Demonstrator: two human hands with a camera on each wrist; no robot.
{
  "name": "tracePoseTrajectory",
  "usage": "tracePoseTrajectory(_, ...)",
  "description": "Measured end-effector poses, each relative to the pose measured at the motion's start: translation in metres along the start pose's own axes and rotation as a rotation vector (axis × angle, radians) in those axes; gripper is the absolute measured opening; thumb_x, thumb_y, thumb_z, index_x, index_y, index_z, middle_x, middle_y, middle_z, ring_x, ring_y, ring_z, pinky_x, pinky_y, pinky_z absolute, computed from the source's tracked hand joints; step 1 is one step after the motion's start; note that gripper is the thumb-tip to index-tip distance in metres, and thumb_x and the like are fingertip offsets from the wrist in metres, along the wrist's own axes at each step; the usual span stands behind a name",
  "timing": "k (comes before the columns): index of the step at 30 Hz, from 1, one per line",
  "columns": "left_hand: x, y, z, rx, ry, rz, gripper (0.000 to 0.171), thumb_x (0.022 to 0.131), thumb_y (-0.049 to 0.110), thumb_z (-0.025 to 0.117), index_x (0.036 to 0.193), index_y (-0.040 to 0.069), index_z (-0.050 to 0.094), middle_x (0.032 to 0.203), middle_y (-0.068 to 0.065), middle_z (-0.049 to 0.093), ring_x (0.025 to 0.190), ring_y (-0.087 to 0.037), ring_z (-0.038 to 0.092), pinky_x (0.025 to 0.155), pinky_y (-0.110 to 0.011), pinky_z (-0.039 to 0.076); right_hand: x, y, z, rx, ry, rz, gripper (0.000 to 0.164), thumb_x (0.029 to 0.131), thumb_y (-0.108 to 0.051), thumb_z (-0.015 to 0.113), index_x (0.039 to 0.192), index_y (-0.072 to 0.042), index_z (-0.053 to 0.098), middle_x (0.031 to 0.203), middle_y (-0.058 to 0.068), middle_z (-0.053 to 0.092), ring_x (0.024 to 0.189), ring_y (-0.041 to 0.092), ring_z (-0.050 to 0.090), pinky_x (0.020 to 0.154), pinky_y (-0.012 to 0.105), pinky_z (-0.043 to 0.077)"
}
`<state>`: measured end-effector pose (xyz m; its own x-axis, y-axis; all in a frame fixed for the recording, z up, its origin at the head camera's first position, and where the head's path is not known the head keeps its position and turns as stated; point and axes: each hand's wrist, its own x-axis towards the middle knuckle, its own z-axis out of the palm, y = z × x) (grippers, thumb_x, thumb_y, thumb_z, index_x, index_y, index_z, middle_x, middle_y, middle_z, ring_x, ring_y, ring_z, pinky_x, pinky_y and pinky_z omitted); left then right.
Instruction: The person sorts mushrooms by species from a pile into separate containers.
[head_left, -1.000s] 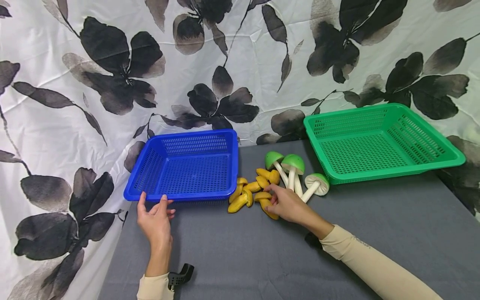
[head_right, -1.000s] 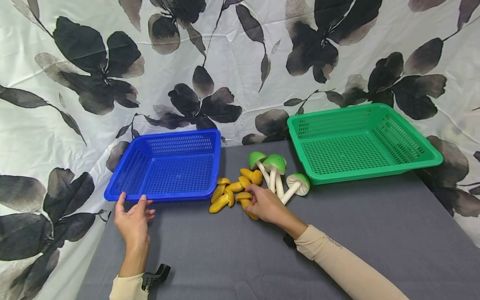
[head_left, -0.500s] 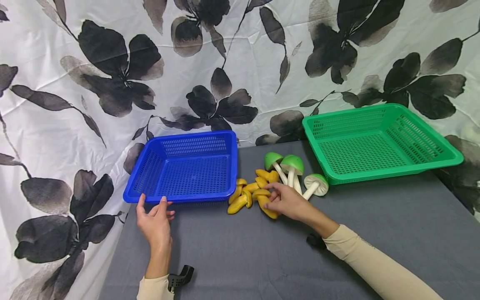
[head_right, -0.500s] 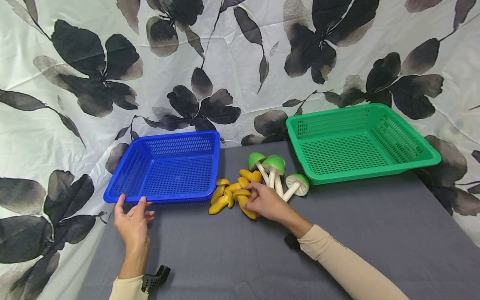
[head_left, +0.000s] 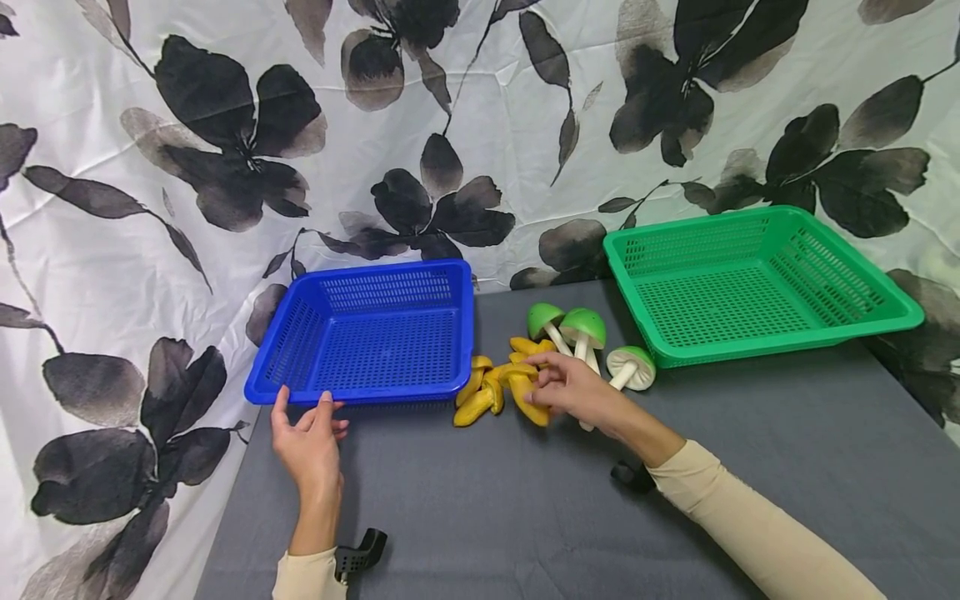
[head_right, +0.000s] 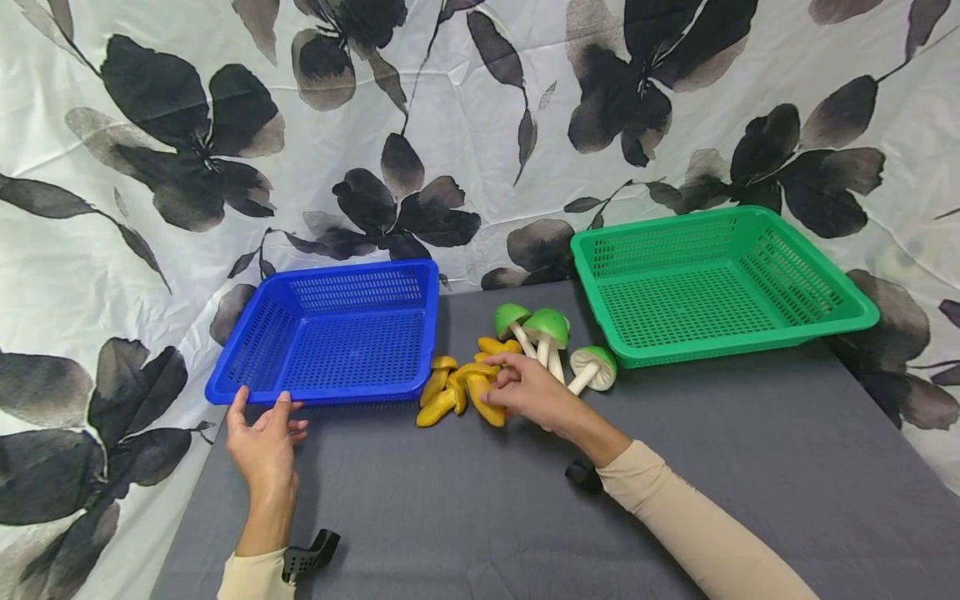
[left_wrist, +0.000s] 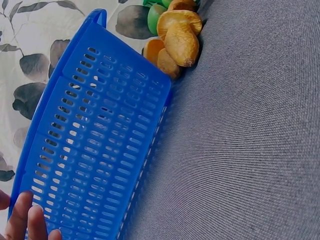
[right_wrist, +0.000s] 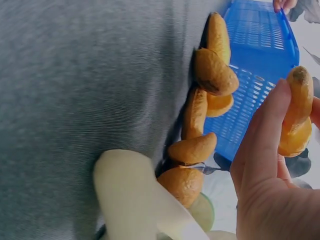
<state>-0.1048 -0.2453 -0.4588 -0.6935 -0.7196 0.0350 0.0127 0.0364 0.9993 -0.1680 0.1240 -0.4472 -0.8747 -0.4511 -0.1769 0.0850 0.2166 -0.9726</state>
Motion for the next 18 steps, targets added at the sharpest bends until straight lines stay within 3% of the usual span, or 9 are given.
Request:
tracePoseTrajectory(13, 0.000, 0.000, 0.000, 0.002, -0.006, -0.001, 0.074, 0.095, 0.026, 0.074, 0.156, 0.017, 0.035, 0.083, -0.001, 0.076, 0.055, -0.015, 0.068, 0.054, -0.029, 0.059, 0.005, -0.014, -0.001, 0.097, -0.034, -0.019, 0.060, 0.092, -0.016, 0.073, 0.145, -0.010, 0.047, 0.103, 0.013, 0.063, 0.088, 0.022, 0.065, 0.073, 0.035, 0.061)
tracePoseTrajectory(18, -0.001, 0.002, -0.001, 0.020, -0.008, -0.001, 0.074, 0.095, 0.028, 0.073, 0.157, 0.017, 0.034, 0.085, -0.002, 0.077, 0.055, -0.011, 0.067, 0.056, -0.030, 0.060, 0.010, -0.023, 0.000, 0.143, -0.020, -0.027, 0.061, 0.091, -0.017, 0.076, 0.145, -0.011, 0.048, 0.106, 0.014, 0.061, 0.092, 0.024, 0.066, 0.076, 0.041, 0.062)
